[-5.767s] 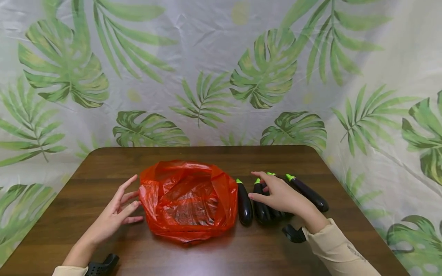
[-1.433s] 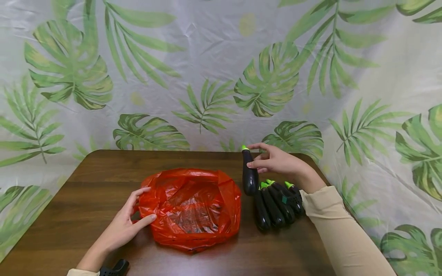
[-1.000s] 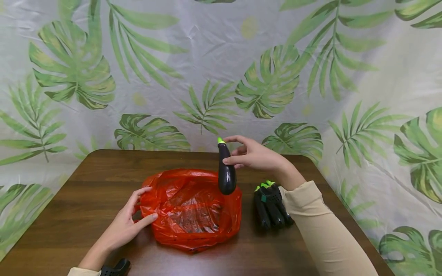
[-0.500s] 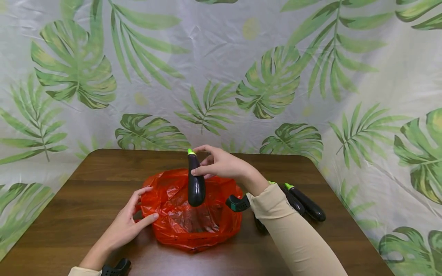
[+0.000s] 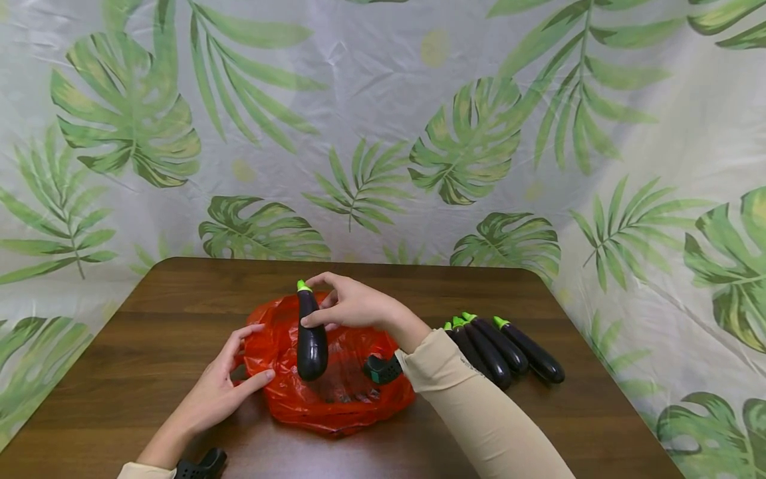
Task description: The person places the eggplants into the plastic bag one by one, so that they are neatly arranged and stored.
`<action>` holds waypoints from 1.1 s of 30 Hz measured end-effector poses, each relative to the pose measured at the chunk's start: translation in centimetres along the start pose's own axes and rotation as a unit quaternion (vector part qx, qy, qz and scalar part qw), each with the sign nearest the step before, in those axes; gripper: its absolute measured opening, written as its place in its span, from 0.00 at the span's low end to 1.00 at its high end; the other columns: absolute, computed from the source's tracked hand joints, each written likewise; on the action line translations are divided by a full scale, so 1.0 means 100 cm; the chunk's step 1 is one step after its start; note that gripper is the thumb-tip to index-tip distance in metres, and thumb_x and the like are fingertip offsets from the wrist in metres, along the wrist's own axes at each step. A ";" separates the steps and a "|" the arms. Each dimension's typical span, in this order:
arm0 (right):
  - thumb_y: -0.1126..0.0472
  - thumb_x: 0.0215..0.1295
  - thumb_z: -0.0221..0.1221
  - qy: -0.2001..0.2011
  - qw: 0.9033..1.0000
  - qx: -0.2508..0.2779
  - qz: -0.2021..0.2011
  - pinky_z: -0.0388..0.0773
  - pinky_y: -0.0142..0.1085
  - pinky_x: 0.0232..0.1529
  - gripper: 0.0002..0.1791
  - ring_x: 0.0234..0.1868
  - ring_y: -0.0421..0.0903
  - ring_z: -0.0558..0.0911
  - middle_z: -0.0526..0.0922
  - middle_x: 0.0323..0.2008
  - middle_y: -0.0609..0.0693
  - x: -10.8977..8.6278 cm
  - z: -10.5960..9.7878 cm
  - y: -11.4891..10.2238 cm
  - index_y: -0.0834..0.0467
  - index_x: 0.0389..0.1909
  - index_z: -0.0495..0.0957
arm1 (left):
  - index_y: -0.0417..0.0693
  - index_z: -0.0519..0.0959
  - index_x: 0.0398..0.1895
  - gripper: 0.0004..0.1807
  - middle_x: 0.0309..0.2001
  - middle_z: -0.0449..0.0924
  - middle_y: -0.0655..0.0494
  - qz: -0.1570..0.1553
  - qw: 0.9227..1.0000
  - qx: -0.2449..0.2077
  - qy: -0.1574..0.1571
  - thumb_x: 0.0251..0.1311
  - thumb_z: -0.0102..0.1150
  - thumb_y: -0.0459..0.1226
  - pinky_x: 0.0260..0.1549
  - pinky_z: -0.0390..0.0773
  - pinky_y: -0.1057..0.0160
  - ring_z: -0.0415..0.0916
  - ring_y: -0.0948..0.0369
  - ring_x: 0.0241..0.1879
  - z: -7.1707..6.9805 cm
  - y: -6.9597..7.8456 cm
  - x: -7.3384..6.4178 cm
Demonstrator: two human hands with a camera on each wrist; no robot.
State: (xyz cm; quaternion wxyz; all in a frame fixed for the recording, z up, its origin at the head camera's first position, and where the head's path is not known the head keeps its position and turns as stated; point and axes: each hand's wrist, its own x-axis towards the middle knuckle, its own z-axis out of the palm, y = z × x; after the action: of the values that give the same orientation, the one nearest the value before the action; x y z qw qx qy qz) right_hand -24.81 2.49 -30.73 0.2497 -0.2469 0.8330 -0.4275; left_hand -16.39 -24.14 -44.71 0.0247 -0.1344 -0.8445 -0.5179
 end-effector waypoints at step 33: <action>0.54 0.69 0.72 0.011 0.995 -0.050 0.080 0.84 0.51 0.54 0.41 0.49 0.60 0.89 0.85 0.45 0.54 0.032 0.036 0.028 0.56 0.78 0.65 | 0.53 0.59 0.80 0.39 0.70 0.73 0.39 0.023 1.000 0.019 0.005 0.72 0.68 0.42 0.57 0.81 0.34 0.77 0.32 0.66 0.001 -0.001 -0.001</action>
State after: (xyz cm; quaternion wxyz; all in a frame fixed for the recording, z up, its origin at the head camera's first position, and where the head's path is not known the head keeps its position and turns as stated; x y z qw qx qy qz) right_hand -25.51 -0.22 -35.56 0.2608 -0.1870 0.8733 -0.3666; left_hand -16.34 -24.12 -44.88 0.0433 -0.1510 -0.8509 -0.5013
